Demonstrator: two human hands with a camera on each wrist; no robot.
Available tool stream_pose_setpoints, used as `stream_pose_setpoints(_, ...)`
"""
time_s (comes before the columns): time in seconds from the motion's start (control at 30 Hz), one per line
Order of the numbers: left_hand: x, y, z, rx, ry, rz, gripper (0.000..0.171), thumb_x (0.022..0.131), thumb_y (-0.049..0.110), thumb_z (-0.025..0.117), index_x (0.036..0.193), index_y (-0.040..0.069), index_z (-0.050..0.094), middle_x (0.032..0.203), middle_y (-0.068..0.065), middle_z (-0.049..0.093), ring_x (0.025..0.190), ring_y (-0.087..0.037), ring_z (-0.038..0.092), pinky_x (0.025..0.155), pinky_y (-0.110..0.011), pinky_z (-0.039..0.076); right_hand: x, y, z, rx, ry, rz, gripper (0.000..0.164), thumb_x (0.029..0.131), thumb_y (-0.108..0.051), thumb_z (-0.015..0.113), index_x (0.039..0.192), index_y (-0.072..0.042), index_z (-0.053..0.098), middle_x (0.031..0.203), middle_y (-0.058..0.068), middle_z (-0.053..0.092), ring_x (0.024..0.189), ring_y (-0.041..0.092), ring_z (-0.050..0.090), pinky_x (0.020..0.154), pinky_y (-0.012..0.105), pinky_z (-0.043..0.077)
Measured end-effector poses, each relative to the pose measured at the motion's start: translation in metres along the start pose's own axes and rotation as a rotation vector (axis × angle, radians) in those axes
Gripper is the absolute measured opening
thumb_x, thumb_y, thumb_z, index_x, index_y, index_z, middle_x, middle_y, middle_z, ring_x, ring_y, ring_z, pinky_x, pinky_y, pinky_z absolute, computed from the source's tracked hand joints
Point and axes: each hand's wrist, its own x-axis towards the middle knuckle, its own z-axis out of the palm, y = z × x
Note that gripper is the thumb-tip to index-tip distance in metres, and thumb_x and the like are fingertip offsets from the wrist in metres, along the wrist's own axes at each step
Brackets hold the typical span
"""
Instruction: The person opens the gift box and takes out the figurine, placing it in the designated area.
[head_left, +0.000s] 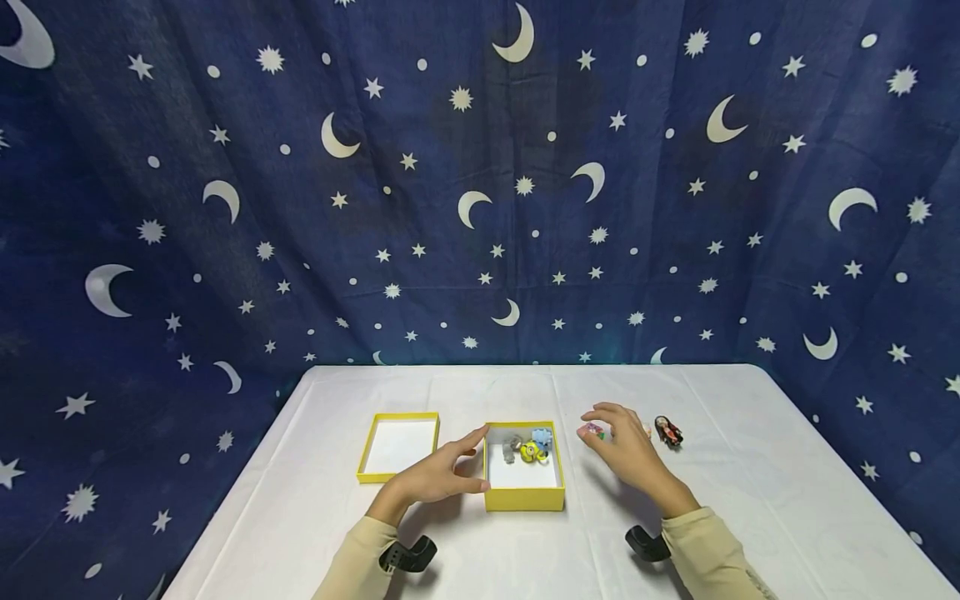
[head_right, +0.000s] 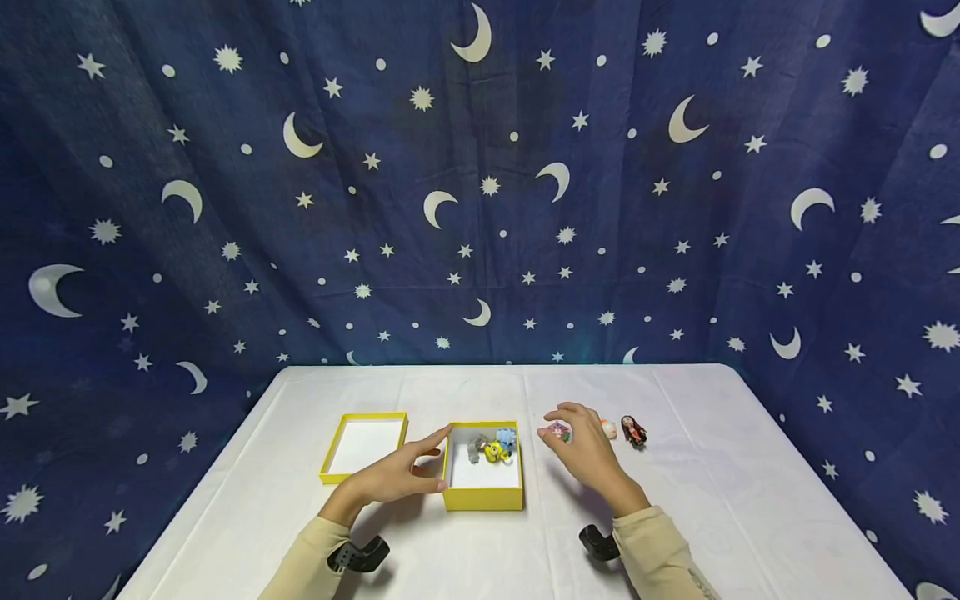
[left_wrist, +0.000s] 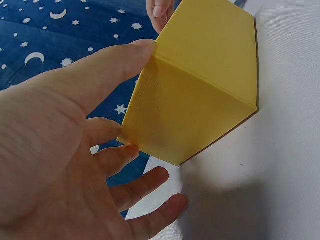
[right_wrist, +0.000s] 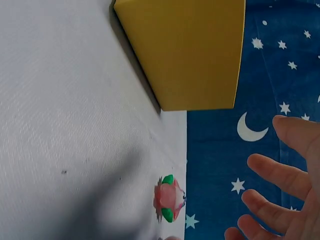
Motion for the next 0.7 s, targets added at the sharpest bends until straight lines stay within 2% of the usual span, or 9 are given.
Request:
stream_pose_setpoints(0.17, 0.000, -0.001, 0.000, -0.004, 0.003, -0.004, 0.088, 0.093, 0.030, 0.074, 0.163, 0.020, 0.022, 0.170, -0.005, 0.021, 0.149, -0.035, 0.038, 0.122, -0.055, 0.032, 0.000, -0.008, 0.004, 0.010, -0.003, -0.032, 0.028, 0.091, -0.021, 0.074, 0.112, -0.003, 0.075, 0.134, 0.026, 0.061, 0.131, 0.049, 0.049, 0.107, 0.067, 0.038)
stream_pose_setpoints(0.43, 0.001, -0.002, 0.000, -0.005, 0.006, -0.008, 0.088, 0.093, 0.030, 0.074, 0.163, 0.020, 0.022, 0.170, -0.004, 0.021, 0.149, -0.033, 0.038, 0.122, -0.055, 0.032, -0.002, -0.019, 0.016, 0.015, -0.031, -0.049, 0.029, 0.090, -0.025, 0.076, 0.114, -0.009, 0.074, 0.138, 0.021, 0.060, 0.134, 0.044, 0.047, 0.105, 0.066, 0.035)
stream_pose_setpoints(0.7, 0.000, -0.001, -0.001, -0.004, 0.007, -0.002, 0.088, 0.093, 0.030, 0.074, 0.163, 0.021, 0.021, 0.170, -0.004, 0.021, 0.149, -0.033, 0.038, 0.122, -0.054, 0.033, -0.003, -0.031, 0.024, 0.014, -0.086, -0.086, 0.029, 0.089, -0.024, 0.077, 0.115, -0.010, 0.075, 0.141, 0.019, 0.058, 0.137, 0.042, 0.045, 0.105, 0.068, 0.040)
